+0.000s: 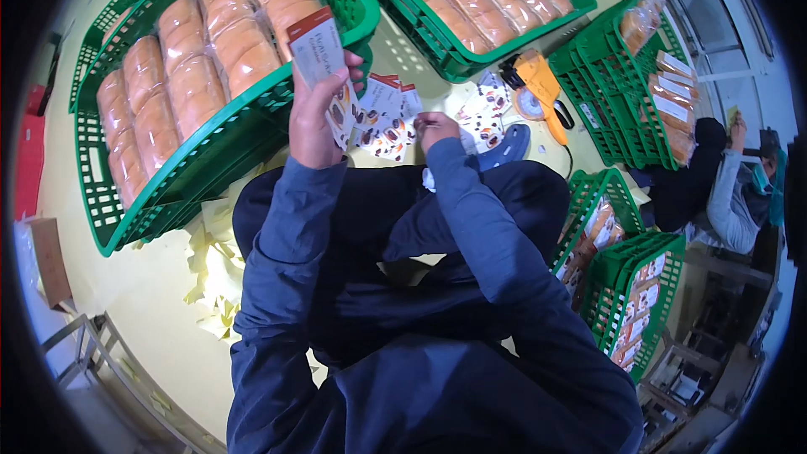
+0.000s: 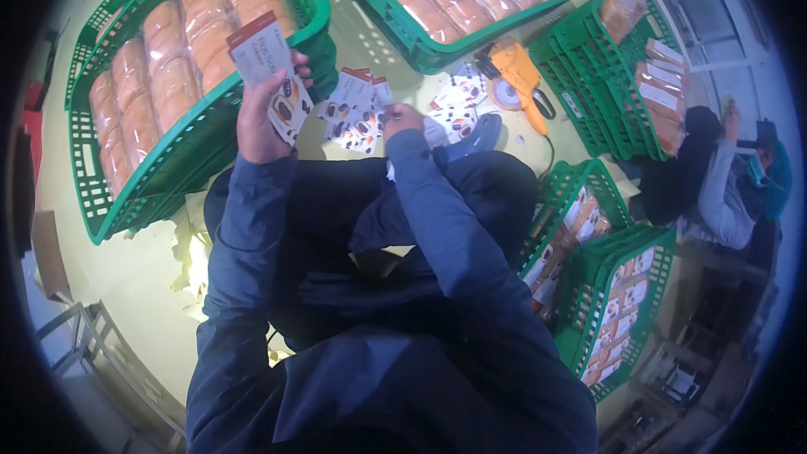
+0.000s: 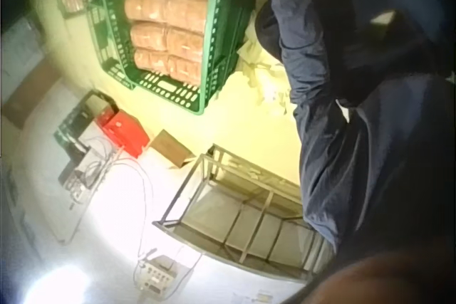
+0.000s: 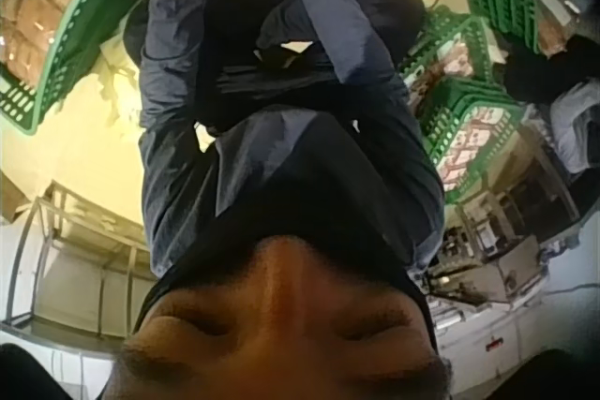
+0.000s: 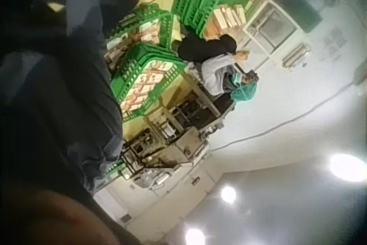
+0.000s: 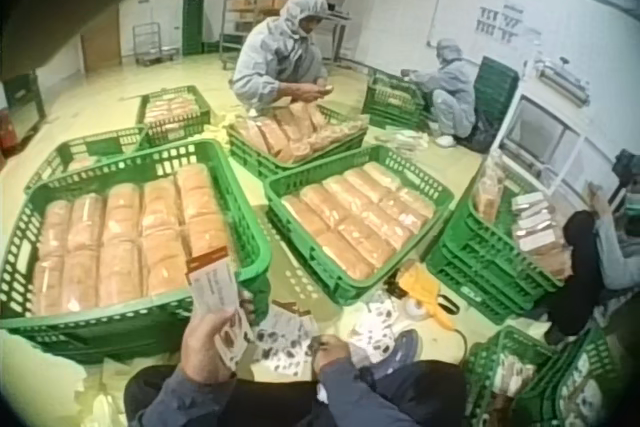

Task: The person sits on the floor and applies labels to packages of sliced bread. They use a handheld yellow label printer to print and apply stickers to the plastic-wrapped bread loaves, which are stored in green crates.

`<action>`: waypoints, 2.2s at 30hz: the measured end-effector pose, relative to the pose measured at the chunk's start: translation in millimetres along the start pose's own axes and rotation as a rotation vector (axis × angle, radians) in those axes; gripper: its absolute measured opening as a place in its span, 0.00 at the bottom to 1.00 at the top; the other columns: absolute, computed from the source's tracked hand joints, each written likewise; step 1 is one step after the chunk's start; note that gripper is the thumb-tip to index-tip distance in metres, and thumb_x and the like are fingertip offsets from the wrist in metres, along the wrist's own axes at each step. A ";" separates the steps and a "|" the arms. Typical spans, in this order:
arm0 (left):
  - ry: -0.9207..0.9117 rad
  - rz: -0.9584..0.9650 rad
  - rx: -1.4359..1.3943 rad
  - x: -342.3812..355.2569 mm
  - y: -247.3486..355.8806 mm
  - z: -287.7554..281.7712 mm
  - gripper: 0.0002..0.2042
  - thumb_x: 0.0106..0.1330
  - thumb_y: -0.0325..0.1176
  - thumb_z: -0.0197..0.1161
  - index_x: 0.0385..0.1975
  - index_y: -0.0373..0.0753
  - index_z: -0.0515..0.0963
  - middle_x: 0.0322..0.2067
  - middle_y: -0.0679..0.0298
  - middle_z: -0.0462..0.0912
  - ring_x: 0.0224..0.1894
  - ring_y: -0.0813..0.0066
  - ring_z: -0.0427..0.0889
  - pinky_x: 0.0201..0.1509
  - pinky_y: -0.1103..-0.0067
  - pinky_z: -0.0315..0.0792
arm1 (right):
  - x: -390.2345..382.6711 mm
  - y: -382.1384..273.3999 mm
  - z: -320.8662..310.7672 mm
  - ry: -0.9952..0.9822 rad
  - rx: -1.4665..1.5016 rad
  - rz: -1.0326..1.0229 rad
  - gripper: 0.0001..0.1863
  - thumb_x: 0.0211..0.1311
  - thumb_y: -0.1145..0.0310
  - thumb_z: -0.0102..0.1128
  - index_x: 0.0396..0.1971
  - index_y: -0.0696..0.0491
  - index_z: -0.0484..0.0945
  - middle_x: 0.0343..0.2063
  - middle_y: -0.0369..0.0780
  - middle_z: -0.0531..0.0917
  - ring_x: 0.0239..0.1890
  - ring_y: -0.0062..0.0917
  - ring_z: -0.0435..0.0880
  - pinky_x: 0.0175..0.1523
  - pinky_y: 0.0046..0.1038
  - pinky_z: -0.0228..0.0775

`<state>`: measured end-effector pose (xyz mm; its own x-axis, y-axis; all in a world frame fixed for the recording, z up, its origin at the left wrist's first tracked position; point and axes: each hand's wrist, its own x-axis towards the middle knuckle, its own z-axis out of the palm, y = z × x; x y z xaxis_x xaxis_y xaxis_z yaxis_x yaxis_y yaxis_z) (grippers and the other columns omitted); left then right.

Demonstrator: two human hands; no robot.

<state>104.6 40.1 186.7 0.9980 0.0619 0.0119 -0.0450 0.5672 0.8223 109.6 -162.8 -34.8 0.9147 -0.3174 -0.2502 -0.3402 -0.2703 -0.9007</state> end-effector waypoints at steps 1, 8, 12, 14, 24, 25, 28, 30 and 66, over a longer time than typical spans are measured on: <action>0.007 0.004 0.008 -0.6 1.9 -5.1 0.18 0.59 0.30 0.52 0.49 0.31 0.64 0.39 0.56 0.75 0.41 0.70 0.75 0.46 0.75 0.71 | -15.8 -16.9 1.4 -0.078 -0.124 0.002 0.10 0.46 0.71 0.65 0.32 0.56 0.81 0.32 0.44 0.83 0.37 0.30 0.82 0.46 0.27 0.71; -0.021 0.086 0.320 -5.1 4.1 4.0 0.19 0.58 0.28 0.57 0.49 0.33 0.63 0.37 0.57 0.75 0.35 0.73 0.76 0.40 0.76 0.71 | -21.3 -45.9 -22.7 -0.264 -0.285 0.257 0.14 0.42 0.67 0.69 0.33 0.52 0.81 0.33 0.46 0.82 0.38 0.33 0.81 0.47 0.29 0.71; -0.011 0.048 0.308 -7.6 5.1 2.6 0.19 0.60 0.27 0.56 0.50 0.33 0.63 0.38 0.57 0.76 0.35 0.73 0.76 0.40 0.77 0.71 | 13.1 -33.7 -43.5 0.122 -0.297 0.051 0.13 0.43 0.69 0.71 0.33 0.53 0.82 0.31 0.41 0.81 0.28 0.24 0.80 0.38 0.24 0.73; -0.040 0.026 0.312 -8.1 1.6 5.3 0.20 0.60 0.27 0.55 0.52 0.33 0.63 0.38 0.56 0.76 0.35 0.73 0.77 0.40 0.77 0.72 | 61.0 -29.0 -94.2 -0.080 -0.257 0.000 0.13 0.44 0.71 0.68 0.34 0.54 0.82 0.33 0.41 0.83 0.32 0.23 0.81 0.39 0.24 0.74; -0.148 -0.086 0.480 -17.7 -19.2 12.5 0.23 0.60 0.24 0.55 0.56 0.34 0.62 0.38 0.61 0.75 0.40 0.77 0.74 0.46 0.79 0.70 | 100.1 -8.9 -294.5 0.244 -1.036 0.133 0.20 0.40 0.71 0.69 0.38 0.56 0.79 0.34 0.43 0.83 0.37 0.30 0.83 0.46 0.26 0.73; -0.146 -0.093 0.503 -17.2 -23.8 11.6 0.23 0.60 0.24 0.55 0.57 0.34 0.62 0.38 0.61 0.75 0.40 0.77 0.74 0.46 0.79 0.70 | 93.5 11.7 -299.6 0.308 -0.979 0.080 0.26 0.40 0.73 0.66 0.46 0.55 0.75 0.41 0.44 0.80 0.46 0.34 0.79 0.53 0.29 0.70; -0.200 -0.143 0.509 -14.7 -38.9 7.8 0.24 0.60 0.24 0.55 0.57 0.34 0.60 0.41 0.59 0.74 0.41 0.75 0.75 0.43 0.79 0.70 | 91.0 41.7 -293.8 0.346 -0.921 -0.106 0.30 0.38 0.74 0.64 0.50 0.54 0.72 0.49 0.47 0.75 0.53 0.38 0.73 0.58 0.32 0.65; -0.185 -0.168 0.583 -14.0 -46.4 11.6 0.23 0.60 0.23 0.55 0.57 0.37 0.61 0.37 0.62 0.75 0.38 0.76 0.75 0.44 0.80 0.72 | 99.4 57.5 -293.5 0.269 -0.887 -0.234 0.32 0.38 0.74 0.63 0.51 0.53 0.70 0.52 0.47 0.73 0.56 0.38 0.70 0.60 0.33 0.63; -0.083 0.008 0.147 -16.0 -39.7 82.2 0.28 0.48 0.21 0.70 0.49 0.33 0.64 0.41 0.58 0.78 0.43 0.72 0.79 0.47 0.76 0.74 | -152.9 -161.5 -126.1 0.268 -0.339 -0.646 0.19 0.41 0.72 0.67 0.37 0.60 0.75 0.32 0.44 0.77 0.39 0.35 0.77 0.46 0.30 0.68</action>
<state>94.1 -50.9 200.6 0.9981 -0.0058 0.0609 -0.0522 0.4400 0.8965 -2.8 -185.3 193.8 0.8851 -0.1997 0.4203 0.1546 -0.7258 -0.6703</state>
